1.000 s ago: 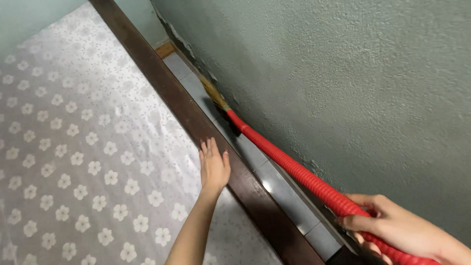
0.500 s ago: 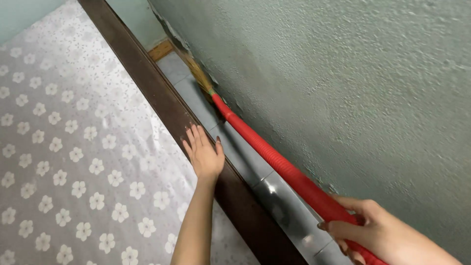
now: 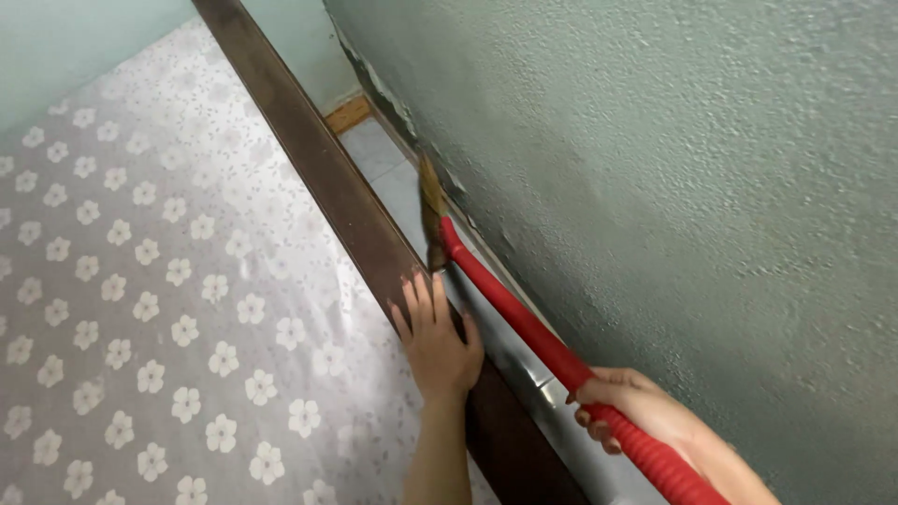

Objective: Sweeping the floor and baseboards under and around a bed and dresser using a broom and dustpan

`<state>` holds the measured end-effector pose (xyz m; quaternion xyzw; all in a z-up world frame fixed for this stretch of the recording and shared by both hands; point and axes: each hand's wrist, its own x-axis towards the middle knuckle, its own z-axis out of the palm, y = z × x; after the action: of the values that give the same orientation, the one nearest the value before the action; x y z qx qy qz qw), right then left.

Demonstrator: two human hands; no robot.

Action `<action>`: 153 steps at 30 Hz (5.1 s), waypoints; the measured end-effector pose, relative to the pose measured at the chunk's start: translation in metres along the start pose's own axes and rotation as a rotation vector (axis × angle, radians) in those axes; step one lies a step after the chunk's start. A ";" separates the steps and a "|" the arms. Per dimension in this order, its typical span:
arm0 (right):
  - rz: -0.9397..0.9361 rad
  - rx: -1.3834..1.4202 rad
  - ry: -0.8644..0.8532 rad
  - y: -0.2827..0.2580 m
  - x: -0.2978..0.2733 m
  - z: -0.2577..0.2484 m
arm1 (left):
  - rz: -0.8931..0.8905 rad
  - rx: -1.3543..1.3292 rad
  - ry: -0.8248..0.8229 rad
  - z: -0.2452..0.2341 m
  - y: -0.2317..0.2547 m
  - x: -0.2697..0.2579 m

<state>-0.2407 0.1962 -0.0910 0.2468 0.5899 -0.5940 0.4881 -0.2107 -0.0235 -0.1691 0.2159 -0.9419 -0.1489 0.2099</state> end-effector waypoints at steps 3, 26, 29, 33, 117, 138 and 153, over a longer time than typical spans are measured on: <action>-0.015 -0.024 -0.078 0.009 0.033 0.001 | 0.021 0.033 0.031 -0.002 0.000 0.000; 0.241 -0.080 -0.005 0.017 -0.011 -0.028 | -0.141 -0.041 0.032 0.008 -0.008 0.042; -0.124 -0.468 -0.117 0.006 -0.001 -0.003 | -0.124 -0.070 0.063 0.009 -0.009 0.036; -0.149 -0.278 -0.119 -0.035 0.039 0.046 | -0.141 -0.115 0.061 0.006 -0.008 0.039; -0.351 -0.362 -0.260 -0.143 0.281 0.155 | -0.094 -0.020 0.085 0.004 -0.005 0.043; -0.026 0.071 -0.097 -0.050 0.226 0.072 | -0.104 -0.014 0.076 0.005 -0.005 0.042; -0.174 -0.110 -0.203 -0.033 0.070 0.052 | -0.108 -0.022 0.114 0.006 -0.006 0.039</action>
<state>-0.2825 0.1211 -0.1269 0.1063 0.5885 -0.6225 0.5047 -0.2431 -0.0454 -0.1636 0.2724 -0.9136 -0.1577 0.2573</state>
